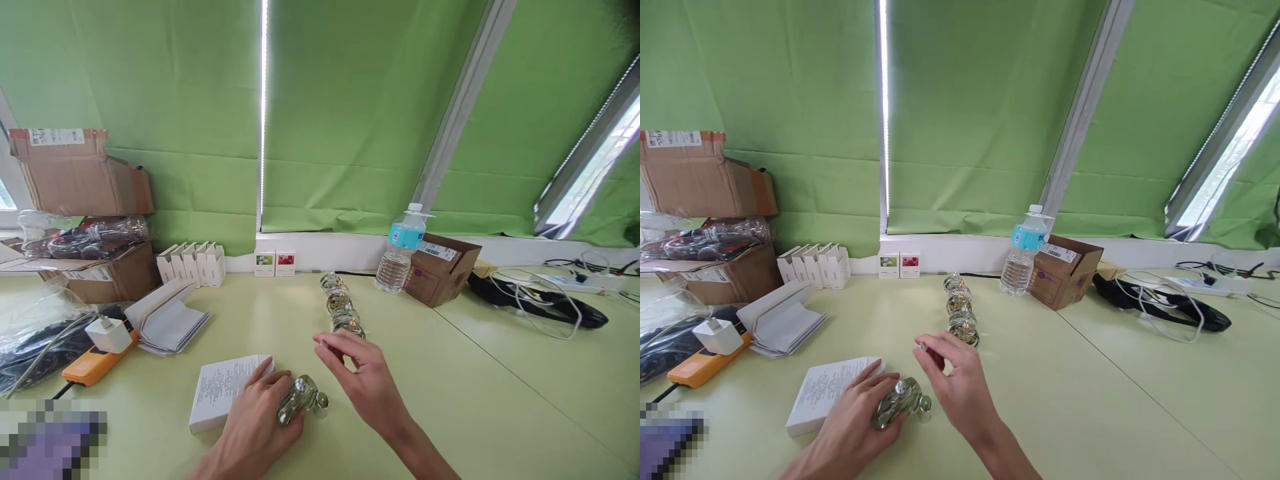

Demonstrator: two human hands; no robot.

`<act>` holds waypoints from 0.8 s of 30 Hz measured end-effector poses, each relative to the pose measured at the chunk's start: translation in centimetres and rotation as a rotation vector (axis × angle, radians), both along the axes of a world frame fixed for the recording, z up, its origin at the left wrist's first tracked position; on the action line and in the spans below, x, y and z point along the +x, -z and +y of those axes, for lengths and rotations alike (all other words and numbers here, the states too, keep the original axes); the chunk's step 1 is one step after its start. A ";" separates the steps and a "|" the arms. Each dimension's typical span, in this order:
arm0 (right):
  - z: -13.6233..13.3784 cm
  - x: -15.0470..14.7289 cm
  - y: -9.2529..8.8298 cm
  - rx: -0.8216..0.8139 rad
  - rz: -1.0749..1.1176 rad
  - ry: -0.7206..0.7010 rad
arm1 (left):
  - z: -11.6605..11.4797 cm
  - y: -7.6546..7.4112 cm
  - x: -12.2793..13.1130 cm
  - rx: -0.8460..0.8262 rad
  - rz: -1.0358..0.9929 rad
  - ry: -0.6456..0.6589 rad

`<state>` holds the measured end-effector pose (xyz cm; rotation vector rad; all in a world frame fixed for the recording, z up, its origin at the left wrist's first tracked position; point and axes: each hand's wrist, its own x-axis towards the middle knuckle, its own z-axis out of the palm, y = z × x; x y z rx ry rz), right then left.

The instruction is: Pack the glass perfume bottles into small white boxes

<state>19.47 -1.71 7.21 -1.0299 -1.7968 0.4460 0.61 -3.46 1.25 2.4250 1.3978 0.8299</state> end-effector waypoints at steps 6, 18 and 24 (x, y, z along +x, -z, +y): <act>1.4 2.7 1.8 -0.194 -0.262 0.026 | 0.1 0.0 -0.2 0.065 0.017 0.016; 0.8 3.6 5.3 -0.222 -0.737 -0.058 | 0.6 1.8 -0.5 0.271 0.064 0.025; 0.5 4.2 3.8 -0.303 -0.683 -0.081 | 0.7 1.9 -0.7 0.280 0.035 0.021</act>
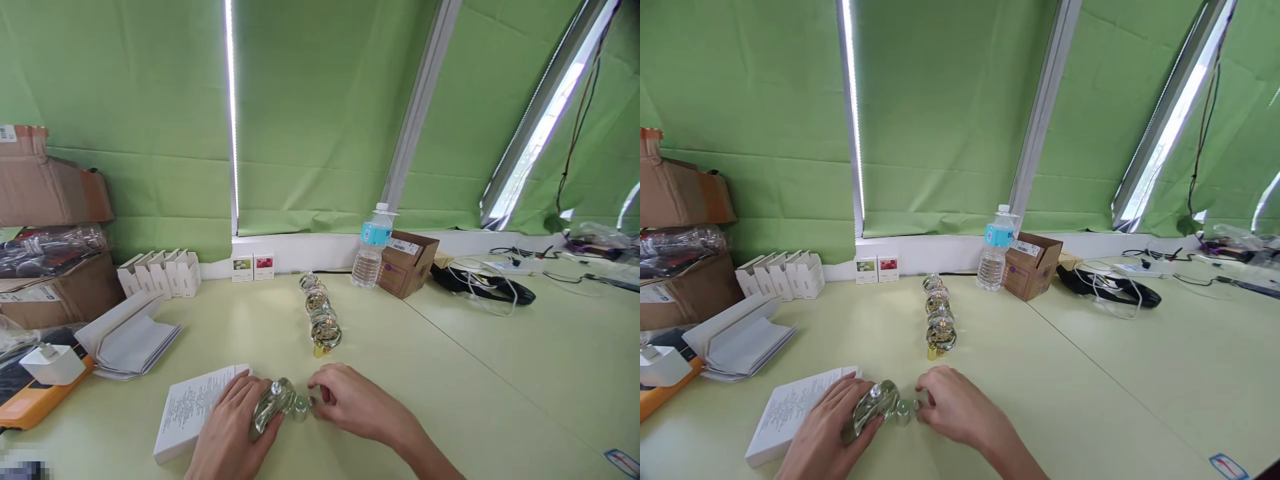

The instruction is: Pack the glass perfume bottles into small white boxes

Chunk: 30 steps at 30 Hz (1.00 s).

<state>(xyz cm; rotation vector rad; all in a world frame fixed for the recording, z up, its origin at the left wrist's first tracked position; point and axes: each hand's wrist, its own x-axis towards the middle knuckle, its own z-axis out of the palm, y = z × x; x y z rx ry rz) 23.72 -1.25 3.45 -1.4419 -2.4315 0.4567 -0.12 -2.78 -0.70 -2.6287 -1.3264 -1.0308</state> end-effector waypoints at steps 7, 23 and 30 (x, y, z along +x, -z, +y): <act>-0.1 -0.3 -2.6 0.020 0.307 0.058 | 0.1 0.0 -0.2 0.116 -0.082 -0.047; 0.0 0.3 -3.7 0.070 0.400 -0.014 | -1.3 -0.6 0.5 0.044 -0.281 -0.167; 2.4 4.0 -2.6 -0.064 0.341 0.152 | -1.4 0.7 1.2 0.005 -0.308 -0.008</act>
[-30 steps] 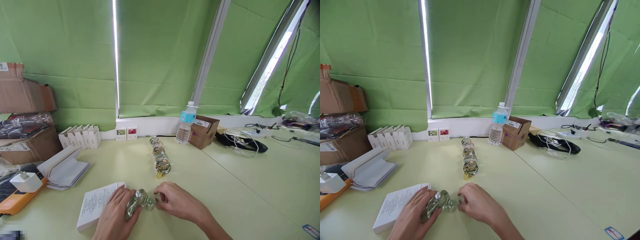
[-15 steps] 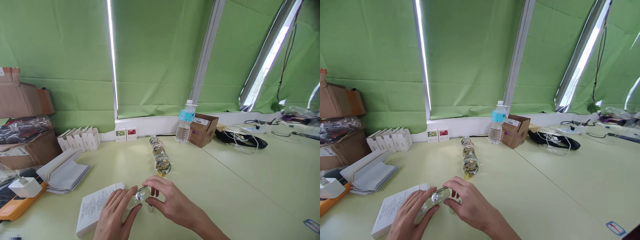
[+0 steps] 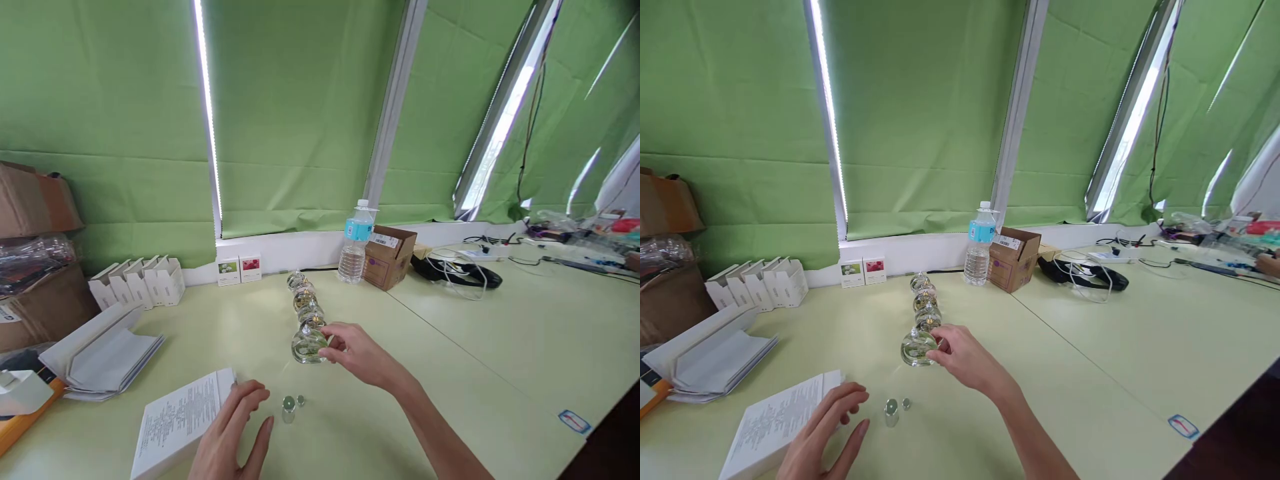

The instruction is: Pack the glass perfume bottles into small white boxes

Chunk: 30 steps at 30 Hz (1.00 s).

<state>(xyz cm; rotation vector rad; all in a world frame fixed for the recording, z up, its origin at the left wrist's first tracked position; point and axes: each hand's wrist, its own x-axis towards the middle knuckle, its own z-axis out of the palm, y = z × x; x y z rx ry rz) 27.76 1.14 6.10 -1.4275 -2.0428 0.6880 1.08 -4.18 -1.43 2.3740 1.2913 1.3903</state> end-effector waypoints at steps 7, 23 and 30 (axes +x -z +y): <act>1.0 1.0 1.5 -0.121 0.020 -0.010 | 0.1 0.3 0.4 -0.055 0.004 0.065; 1.5 1.3 1.7 -0.181 -0.004 0.026 | 0.3 1.5 0.4 -0.109 0.045 0.153; -0.4 1.5 -0.4 -0.102 -0.064 0.069 | 0.3 1.7 0.5 -0.124 0.024 0.158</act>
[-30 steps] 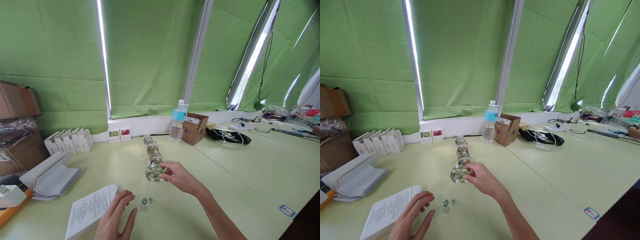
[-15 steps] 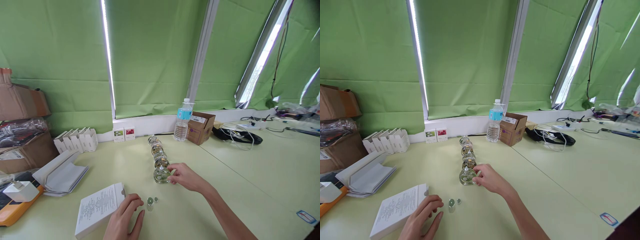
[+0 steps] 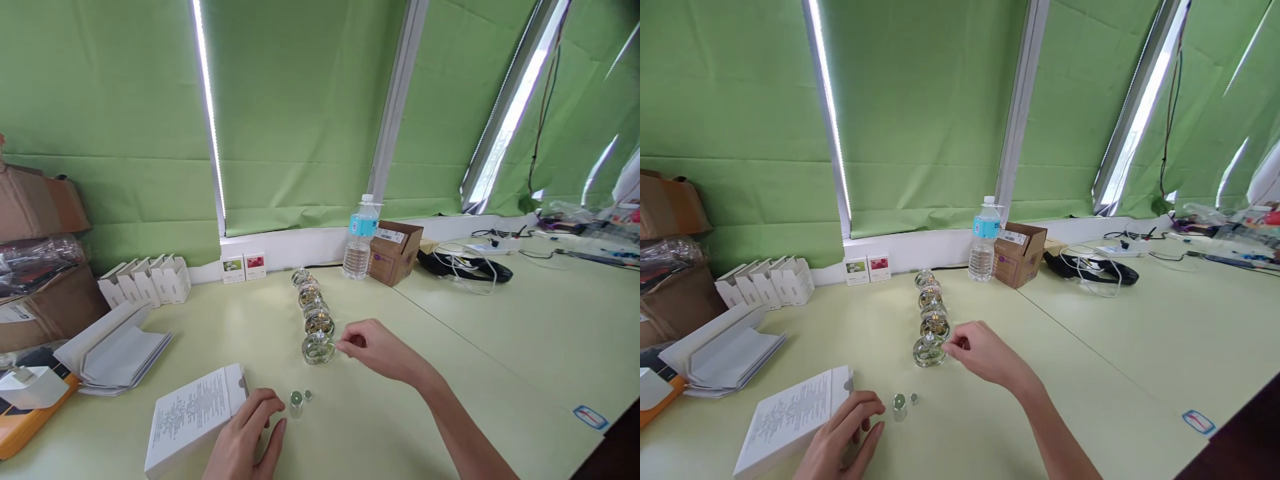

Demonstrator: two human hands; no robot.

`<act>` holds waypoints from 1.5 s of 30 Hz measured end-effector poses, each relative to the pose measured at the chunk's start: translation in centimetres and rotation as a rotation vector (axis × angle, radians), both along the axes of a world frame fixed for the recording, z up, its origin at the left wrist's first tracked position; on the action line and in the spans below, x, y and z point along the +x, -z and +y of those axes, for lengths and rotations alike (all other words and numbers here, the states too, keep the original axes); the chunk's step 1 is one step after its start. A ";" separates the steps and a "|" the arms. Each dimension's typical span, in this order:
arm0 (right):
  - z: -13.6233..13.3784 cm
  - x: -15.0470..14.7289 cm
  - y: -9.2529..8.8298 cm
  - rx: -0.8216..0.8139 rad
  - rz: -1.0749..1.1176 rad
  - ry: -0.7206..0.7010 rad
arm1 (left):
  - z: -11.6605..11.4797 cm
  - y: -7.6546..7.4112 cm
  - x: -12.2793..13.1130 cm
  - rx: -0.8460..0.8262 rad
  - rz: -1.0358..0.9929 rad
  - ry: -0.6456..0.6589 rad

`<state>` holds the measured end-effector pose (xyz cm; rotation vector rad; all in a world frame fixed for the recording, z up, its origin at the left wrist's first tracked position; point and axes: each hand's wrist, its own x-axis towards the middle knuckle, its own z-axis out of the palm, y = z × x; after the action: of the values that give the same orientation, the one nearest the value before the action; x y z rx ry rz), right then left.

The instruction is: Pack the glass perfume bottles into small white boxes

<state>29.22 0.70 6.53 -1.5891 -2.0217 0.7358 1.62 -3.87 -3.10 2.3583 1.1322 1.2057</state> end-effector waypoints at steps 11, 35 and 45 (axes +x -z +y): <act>-3.6 -7.8 2.1 0.222 -0.181 -0.334 | 0.2 0.1 -0.2 -0.018 0.012 0.041; -1.5 -5.1 2.3 0.246 -0.372 -0.152 | 0.2 0.1 -0.1 0.012 0.055 0.045; -2.3 -6.1 2.8 0.265 -0.429 -0.279 | 0.3 0.2 -0.2 0.013 0.055 0.051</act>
<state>23.15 -1.61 3.69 -1.4139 -2.5597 0.2067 1.38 -3.53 -3.31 2.4283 1.0771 1.1417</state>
